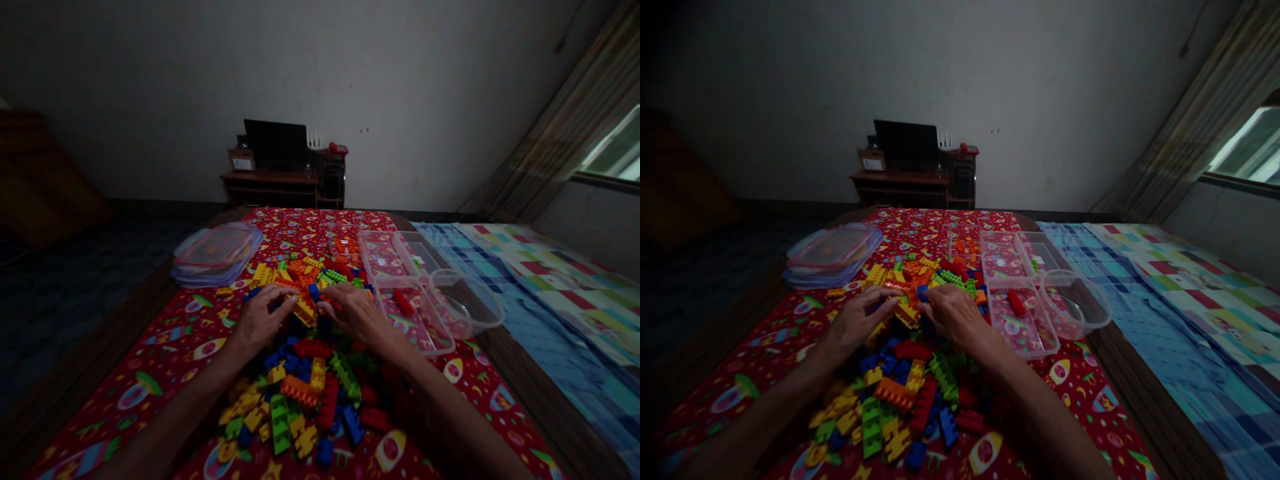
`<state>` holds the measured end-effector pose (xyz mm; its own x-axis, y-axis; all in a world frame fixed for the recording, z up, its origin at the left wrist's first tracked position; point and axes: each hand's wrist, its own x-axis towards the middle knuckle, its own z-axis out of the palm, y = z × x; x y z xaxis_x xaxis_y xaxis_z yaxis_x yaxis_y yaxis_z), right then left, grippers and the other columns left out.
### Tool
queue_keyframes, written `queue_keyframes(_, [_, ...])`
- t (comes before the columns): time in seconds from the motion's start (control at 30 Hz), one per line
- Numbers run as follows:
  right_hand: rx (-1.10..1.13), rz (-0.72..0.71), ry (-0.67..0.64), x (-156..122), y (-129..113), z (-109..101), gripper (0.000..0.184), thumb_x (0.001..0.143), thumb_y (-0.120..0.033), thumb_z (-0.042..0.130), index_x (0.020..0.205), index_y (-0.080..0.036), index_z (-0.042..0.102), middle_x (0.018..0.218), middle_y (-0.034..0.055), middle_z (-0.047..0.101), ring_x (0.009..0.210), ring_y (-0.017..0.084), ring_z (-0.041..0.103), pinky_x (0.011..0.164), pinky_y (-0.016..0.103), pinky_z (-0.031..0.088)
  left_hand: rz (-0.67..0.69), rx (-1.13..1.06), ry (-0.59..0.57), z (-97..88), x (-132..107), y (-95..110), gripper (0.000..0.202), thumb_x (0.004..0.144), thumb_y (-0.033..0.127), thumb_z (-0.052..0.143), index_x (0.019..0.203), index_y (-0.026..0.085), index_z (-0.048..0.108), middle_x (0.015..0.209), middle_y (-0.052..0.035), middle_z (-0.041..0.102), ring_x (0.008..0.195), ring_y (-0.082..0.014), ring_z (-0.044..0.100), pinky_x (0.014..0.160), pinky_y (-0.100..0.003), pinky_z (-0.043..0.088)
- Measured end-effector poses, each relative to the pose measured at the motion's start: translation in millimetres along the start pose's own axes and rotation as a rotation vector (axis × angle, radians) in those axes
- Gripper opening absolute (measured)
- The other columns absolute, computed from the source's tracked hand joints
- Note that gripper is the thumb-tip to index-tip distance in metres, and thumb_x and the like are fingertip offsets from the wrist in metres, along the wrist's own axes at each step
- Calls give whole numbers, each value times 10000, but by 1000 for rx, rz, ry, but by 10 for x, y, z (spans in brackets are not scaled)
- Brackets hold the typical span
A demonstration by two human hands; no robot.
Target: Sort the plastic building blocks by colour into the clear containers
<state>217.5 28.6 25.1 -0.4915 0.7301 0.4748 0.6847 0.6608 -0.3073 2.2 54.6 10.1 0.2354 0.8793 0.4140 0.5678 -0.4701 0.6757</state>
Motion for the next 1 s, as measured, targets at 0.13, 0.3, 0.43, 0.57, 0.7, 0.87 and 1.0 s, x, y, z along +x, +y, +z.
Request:
queue_keyframes(0.13, [50, -30, -87, -11, -118, 90, 255, 926, -354, 505, 1041, -151, 606, 836, 71, 664, 735, 147, 589, 645, 234, 384, -42, -30, -36, 10, 9, -5, 358, 830, 490, 478, 775, 177, 642, 804, -47, 673, 779, -195, 629, 756, -309, 509])
queue_keyframes(0.3, [48, 47, -100, -25, -99, 80, 215, 901, -294, 541, 1048, -152, 606, 816, 57, 668, 695, 136, 583, 630, 229, 369, 47, 5, -57, -4, -15, 32, 317, 857, 448, 477, 838, 188, 657, 855, -46, 677, 829, -193, 630, 786, -309, 503])
queue_keyframes(0.43, [31, 49, -63, -27, 3, 52, 209, 884, -248, 541, 1047, -135, 607, 826, 68, 660, 702, 145, 573, 627, 237, 381, 130, 76, -28, -47, -11, 25, 292, 877, 406, 462, 895, 194, 661, 931, -60, 668, 879, -196, 627, 788, -306, 510])
queue_keyframes(0.57, [66, 26, 15, -21, 115, 23, 292, 841, -121, 518, 1124, -142, 587, 917, 90, 663, 819, 169, 588, 702, 258, 421, 192, 220, -10, -70, 15, -92, 259, 862, 352, 464, 936, 198, 658, 981, -76, 655, 937, -218, 613, 865, -353, 495])
queue_keyframes(0.7, [102, 118, 33, -19, 187, -52, 388, 782, -63, 512, 1150, -156, 594, 972, 96, 664, 839, 178, 587, 717, 271, 429, 195, 340, -166, -47, 3, -265, 265, 826, 316, 500, 989, 190, 667, 1003, -95, 662, 952, -245, 608, 855, -383, 503])
queue_keyframes(0.87, [144, 273, 49, -18, 342, -128, 204, 851, -192, 494, 964, -147, 659, 732, 24, 639, 632, 124, 537, 597, 227, 352, 191, 351, -213, -39, -31, -364, 281, 828, 279, 480, 1014, 187, 669, 999, -95, 677, 959, -241, 615, 858, -379, 506])
queue_keyframes(1.0, [156, 318, 33, -29, 450, -255, 232, 869, -283, 488, 779, -136, 643, 634, -12, 559, 566, 95, 462, 539, 217, 285, 144, 311, -195, -88, -18, -300, 283, 814, 267, 471, 998, 200, 676, 1032, -78, 686, 951, -226, 632, 868, -354, 511])
